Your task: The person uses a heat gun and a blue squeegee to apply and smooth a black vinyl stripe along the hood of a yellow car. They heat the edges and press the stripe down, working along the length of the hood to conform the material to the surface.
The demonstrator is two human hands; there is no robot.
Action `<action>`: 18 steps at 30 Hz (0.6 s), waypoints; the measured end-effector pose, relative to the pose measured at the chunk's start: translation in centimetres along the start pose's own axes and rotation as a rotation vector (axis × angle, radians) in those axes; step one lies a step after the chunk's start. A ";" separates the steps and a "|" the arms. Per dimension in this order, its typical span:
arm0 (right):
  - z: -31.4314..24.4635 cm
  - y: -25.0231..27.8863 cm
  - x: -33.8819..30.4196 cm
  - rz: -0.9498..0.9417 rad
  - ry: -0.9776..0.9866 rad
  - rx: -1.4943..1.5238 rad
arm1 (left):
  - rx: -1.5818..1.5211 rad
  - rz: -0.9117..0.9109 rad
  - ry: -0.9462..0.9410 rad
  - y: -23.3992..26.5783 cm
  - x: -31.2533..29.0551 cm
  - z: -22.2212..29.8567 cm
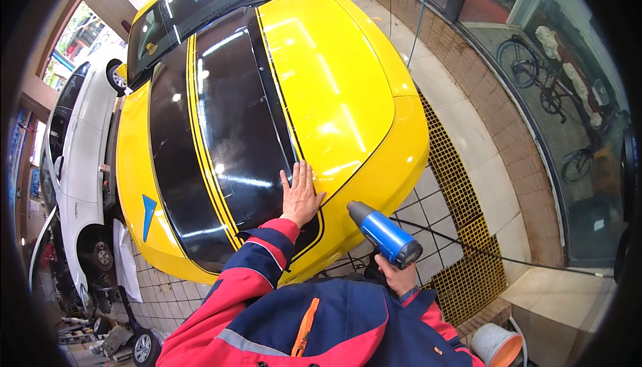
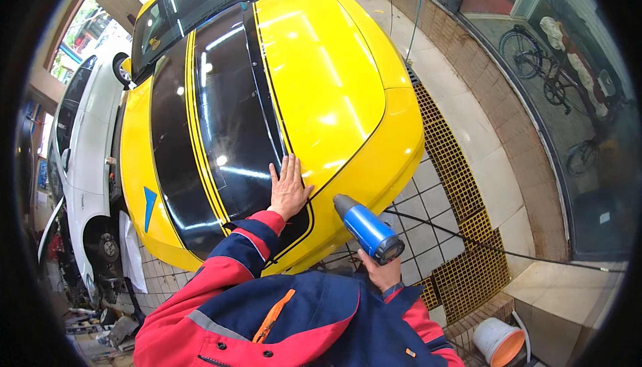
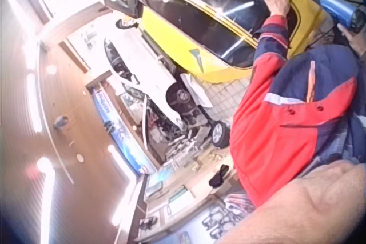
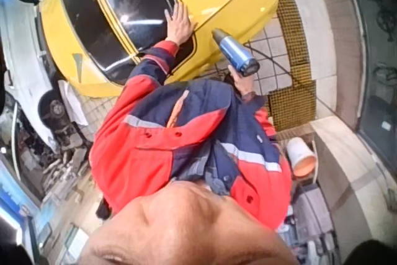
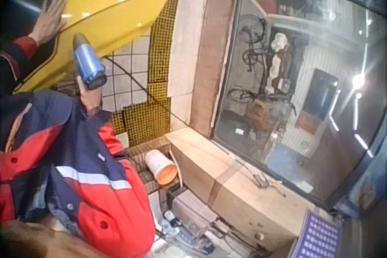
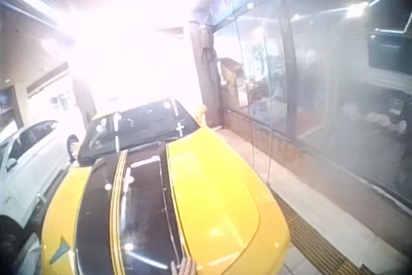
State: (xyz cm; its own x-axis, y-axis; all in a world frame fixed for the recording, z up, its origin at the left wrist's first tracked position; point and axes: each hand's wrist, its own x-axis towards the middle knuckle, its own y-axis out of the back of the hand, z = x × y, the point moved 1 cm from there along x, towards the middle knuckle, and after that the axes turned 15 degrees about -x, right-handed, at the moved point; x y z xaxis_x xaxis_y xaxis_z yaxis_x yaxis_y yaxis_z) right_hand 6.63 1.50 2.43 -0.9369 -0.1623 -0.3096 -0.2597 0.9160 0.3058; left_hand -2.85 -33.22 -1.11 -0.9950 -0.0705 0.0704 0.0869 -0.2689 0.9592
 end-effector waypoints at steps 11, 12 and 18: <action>-1.1 12.0 12.5 -0.193 0.086 -0.159 | 0.016 0.046 0.258 -0.9 3.3 3.8; -1.5 11.9 13.2 -0.183 0.088 -0.121 | 0.017 0.028 0.280 -0.8 3.9 3.7; -4.7 10.5 14.3 -0.187 -0.061 0.072 | 0.021 0.069 0.274 0.1 8.2 1.5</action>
State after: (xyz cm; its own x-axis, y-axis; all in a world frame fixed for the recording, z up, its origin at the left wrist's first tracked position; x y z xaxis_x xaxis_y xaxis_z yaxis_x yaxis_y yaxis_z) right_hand -10.58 7.06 5.47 -0.8575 -0.3110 -0.4098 -0.4079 0.8964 0.1732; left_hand -11.07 -32.43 -0.03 -0.9365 -0.3453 0.0616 0.1499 -0.2350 0.9604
